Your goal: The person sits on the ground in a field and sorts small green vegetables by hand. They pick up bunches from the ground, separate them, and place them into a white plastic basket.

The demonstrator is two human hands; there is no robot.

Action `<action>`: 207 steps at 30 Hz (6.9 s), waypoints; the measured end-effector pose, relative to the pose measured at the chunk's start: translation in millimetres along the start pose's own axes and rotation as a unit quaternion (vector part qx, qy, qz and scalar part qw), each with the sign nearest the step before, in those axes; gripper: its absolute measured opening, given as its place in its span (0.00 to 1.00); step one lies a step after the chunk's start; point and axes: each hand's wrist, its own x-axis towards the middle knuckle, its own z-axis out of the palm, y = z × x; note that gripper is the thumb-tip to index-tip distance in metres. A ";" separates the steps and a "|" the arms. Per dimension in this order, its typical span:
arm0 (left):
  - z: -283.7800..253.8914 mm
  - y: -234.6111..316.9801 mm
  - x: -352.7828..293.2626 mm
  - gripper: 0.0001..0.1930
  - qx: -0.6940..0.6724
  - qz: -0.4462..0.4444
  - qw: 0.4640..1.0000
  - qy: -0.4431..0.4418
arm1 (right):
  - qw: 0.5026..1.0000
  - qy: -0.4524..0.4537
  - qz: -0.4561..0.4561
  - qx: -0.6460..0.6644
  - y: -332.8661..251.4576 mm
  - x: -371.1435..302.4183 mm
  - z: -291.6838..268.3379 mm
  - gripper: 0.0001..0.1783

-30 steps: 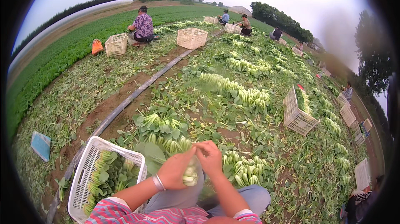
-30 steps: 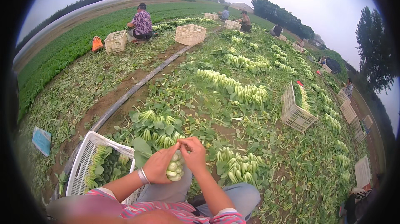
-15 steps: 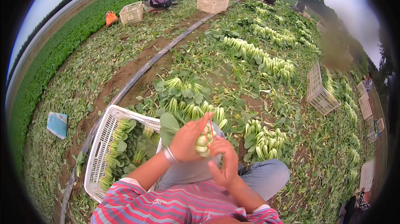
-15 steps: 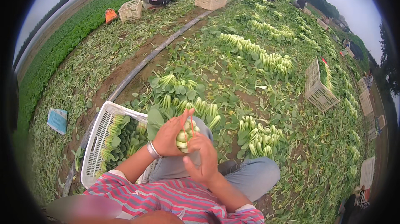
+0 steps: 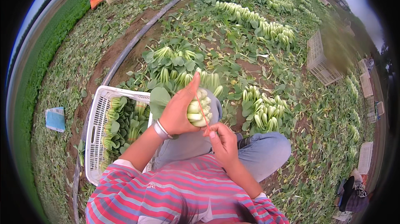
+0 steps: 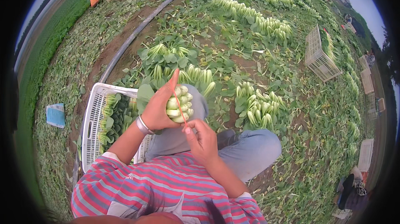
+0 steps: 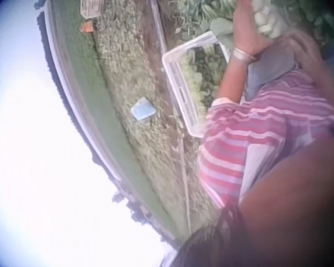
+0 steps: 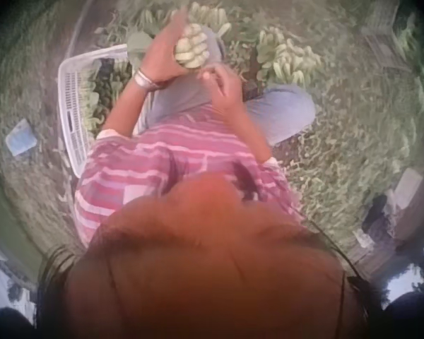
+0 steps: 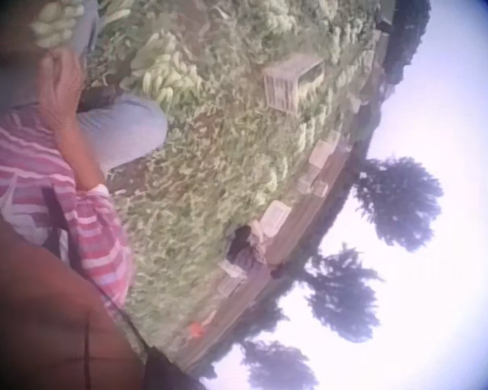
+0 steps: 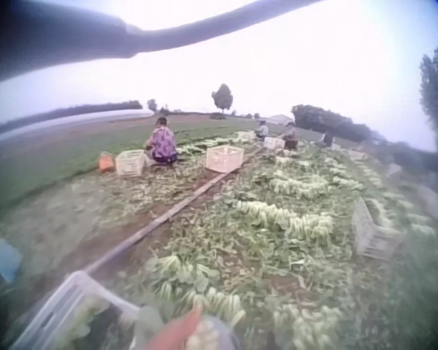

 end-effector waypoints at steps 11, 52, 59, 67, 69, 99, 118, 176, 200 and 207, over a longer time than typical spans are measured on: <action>6.6 25.8 -17.3 0.75 0.077 0.004 0.997 0.007 | 0.872 0.157 -0.376 -0.272 21.2 7.6 13.9 0.08; -51.7 -170.2 -382.8 0.50 0.151 -0.234 0.942 -0.184 | 0.925 -0.250 0.246 -0.146 116.0 70.8 -36.2 0.14; -9.9 -247.9 -378.5 0.61 0.061 -0.292 0.900 -0.317 | 0.929 -0.196 0.291 -0.118 184.9 66.0 -86.5 0.13; -13.3 -234.1 -235.8 0.50 0.258 -0.184 0.834 -0.451 | 0.892 -0.051 0.289 -0.345 337.6 85.4 -145.4 0.10; -42.5 -209.5 -184.8 0.34 0.089 -0.443 0.885 -0.116 | 0.878 0.138 0.279 -0.364 366.6 110.6 -174.4 0.11; 315.1 -140.5 93.1 0.06 -0.325 -0.366 0.853 -0.182 | 0.817 0.299 0.119 -0.479 433.0 112.7 -354.3 0.23; 268.6 -131.8 106.0 0.35 -0.378 -0.287 0.864 -0.168 | 0.887 0.268 0.170 -0.334 314.5 135.9 -314.5 0.19; 229.4 -130.1 71.8 0.28 -0.424 -0.327 0.812 -0.231 | 0.914 -0.172 0.046 -0.365 444.6 131.2 -132.3 0.17; 256.4 -98.4 69.7 0.26 -0.500 -0.224 0.811 -0.204 | 0.979 0.109 0.096 -0.142 183.0 107.8 -186.6 0.18; 215.8 -76.5 42.6 0.27 -0.440 -0.145 0.865 -0.189 | 0.981 0.087 0.043 -0.171 150.1 79.5 -143.8 0.21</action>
